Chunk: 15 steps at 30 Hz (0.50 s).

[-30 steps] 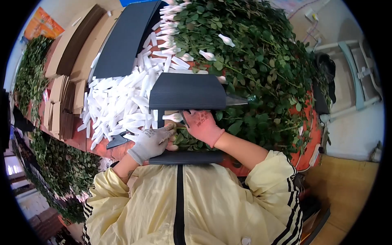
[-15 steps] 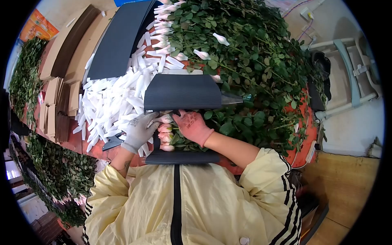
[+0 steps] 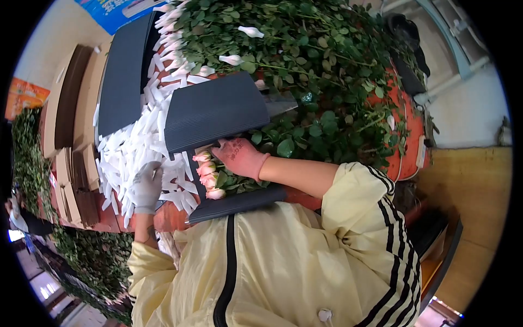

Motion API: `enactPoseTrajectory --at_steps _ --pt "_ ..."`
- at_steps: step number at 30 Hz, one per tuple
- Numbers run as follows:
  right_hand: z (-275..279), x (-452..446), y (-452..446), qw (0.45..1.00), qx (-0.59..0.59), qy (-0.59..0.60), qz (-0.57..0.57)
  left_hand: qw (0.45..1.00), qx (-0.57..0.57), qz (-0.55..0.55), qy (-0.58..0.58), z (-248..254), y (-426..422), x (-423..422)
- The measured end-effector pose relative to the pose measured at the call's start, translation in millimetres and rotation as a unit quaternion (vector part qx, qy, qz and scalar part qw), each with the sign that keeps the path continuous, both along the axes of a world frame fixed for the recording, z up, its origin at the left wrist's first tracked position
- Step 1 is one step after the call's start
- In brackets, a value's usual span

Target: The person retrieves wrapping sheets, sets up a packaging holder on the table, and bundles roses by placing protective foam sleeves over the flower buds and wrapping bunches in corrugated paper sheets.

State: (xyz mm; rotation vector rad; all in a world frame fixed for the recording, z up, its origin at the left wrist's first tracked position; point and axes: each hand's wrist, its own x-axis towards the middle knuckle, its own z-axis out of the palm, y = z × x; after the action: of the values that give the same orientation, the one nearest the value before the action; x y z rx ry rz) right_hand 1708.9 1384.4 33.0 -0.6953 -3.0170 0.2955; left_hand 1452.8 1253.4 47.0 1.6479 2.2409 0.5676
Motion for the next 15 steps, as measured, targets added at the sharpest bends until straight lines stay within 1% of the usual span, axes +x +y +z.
enactPoseTrajectory --at_steps 1,2,4,5,6,8,10,12,13,15 --pt "14 0 -2 1.0 -0.022 -0.018 -0.008 0.999 -0.031 0.005 0.033 18 -3 5" --pt "13 1 -2 1.0 -0.021 -0.015 -0.009 0.999 -0.03 0.004 0.036 25 -3 9" --pt "12 2 0 0.999 -0.034 -0.004 0.001 0.996 0.012 -0.082 -0.028 35 -2 19" --pt "14 2 0 0.999 -0.033 -0.003 0.004 0.991 0.008 -0.122 -0.054 41 0 29" --pt "17 2 -2 0.999 -0.032 -0.019 -0.003 0.979 0.075 -0.18 -0.057 38 3 40" --pt "12 2 -5 0.999 -0.024 -0.037 -0.012 0.977 0.043 -0.183 -0.105 39 16 64" --pt "-10 10 -5 0.997 0.03 0.062 0.019 0.969 0.025 -0.228 -0.092 23 25 74" --pt "-12 9 -3 0.997 -0.002 0.059 0.041 0.961 0.043 -0.263 -0.069 -9 25 71" --pt "-8 10 -5 0.997 -0.034 0.063 0.037 0.963 0.017 -0.256 -0.086 7 29 78" --pt "13 19 -2 0.993 -0.095 0.064 0.031 0.967 -0.014 -0.244 -0.072 15 27 77"
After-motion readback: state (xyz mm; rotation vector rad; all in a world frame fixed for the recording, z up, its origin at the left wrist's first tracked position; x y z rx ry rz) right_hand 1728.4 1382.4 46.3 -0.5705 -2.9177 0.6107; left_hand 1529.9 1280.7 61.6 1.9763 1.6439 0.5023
